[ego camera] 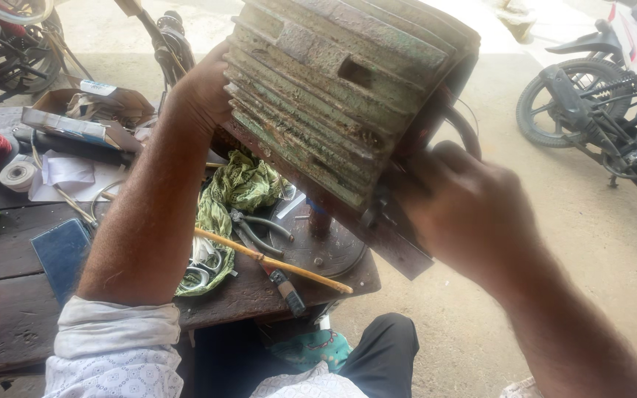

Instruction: The person winds copper wire around a motor stator, using a wooden stick to push the coils into place and applying white tape to secure the winding. The work is performed at a cluttered workbench with tools and parts visible.

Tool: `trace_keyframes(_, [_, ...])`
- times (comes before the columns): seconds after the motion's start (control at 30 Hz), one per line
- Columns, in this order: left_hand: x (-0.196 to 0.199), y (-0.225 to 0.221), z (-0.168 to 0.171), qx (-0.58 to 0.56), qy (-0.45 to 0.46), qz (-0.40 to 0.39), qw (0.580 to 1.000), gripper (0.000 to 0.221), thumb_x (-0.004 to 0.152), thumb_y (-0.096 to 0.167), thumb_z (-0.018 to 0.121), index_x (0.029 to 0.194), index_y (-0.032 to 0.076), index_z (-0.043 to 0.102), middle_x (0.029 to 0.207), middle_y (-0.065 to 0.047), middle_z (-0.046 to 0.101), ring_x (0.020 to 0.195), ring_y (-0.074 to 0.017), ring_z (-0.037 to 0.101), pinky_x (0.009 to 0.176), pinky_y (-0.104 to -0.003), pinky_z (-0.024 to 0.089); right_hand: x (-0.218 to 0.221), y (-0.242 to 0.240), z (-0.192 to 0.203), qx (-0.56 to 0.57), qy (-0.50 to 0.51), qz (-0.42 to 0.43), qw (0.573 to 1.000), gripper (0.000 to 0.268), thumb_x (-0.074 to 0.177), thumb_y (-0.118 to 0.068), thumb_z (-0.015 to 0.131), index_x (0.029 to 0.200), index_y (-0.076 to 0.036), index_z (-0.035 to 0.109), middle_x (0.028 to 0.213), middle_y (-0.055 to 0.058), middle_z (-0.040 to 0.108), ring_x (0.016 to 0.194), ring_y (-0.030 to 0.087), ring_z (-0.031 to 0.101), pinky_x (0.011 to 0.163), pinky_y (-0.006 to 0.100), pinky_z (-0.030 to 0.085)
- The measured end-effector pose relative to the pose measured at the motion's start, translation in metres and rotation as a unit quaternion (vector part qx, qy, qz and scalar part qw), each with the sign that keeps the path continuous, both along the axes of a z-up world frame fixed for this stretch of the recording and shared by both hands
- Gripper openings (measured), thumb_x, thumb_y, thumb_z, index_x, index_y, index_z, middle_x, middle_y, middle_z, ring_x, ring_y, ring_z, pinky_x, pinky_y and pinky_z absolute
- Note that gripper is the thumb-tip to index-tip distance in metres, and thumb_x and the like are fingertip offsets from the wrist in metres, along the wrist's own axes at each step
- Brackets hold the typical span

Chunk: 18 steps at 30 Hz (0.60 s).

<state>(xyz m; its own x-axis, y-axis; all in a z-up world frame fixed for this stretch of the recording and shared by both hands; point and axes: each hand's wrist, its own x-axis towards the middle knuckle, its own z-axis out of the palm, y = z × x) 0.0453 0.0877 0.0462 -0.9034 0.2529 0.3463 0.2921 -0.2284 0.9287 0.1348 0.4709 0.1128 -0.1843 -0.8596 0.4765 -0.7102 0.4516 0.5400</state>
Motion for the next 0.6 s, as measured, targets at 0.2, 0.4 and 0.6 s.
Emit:
trace_keyframes(0.2, [0.014, 0.017, 0.001, 0.002, 0.041, 0.148, 0.988, 0.027, 0.097, 0.012, 0.063, 0.122, 0.002, 0.068, 0.107, -0.014, 0.074, 0.095, -0.0228, 0.075, 0.078, -0.037, 0.064, 0.001, 0.005, -0.014, -0.117, -0.02, 0.074, 0.99, 0.006, 0.094, -0.016, 0.077, 0.097, -0.02, 0.079, 0.105, 0.002, 0.076, 0.1, 0.016, 0.07, 0.073, 0.033, 0.061])
trace_keyframes(0.4, [0.004, 0.014, -0.007, -0.007, 0.088, 0.114, 0.99, 0.023, 0.106, 0.018, 0.062, 0.119, 0.0, 0.068, 0.105, -0.016, 0.073, 0.094, -0.022, 0.075, 0.078, -0.037, 0.065, -0.01, 0.046, -0.027, -0.351, -0.01, 0.148, 0.925, 0.01, 0.091, -0.011, 0.074, 0.098, -0.006, 0.071, 0.097, 0.011, 0.073, 0.094, 0.024, 0.072, 0.082, 0.038, 0.059])
trace_keyframes(0.6, [-0.002, 0.006, -0.017, -0.045, 0.04, 0.175, 0.983, 0.023, 0.104, 0.02, 0.066, 0.114, 0.0, 0.069, 0.102, -0.016, 0.073, 0.089, -0.0217, 0.074, 0.071, -0.035, 0.063, -0.047, 0.062, -0.044, -0.422, -0.341, 0.203, 0.815, 0.009, 0.107, 0.001, 0.073, 0.11, -0.007, 0.071, 0.104, 0.009, 0.074, 0.088, 0.01, 0.072, 0.074, 0.022, 0.059])
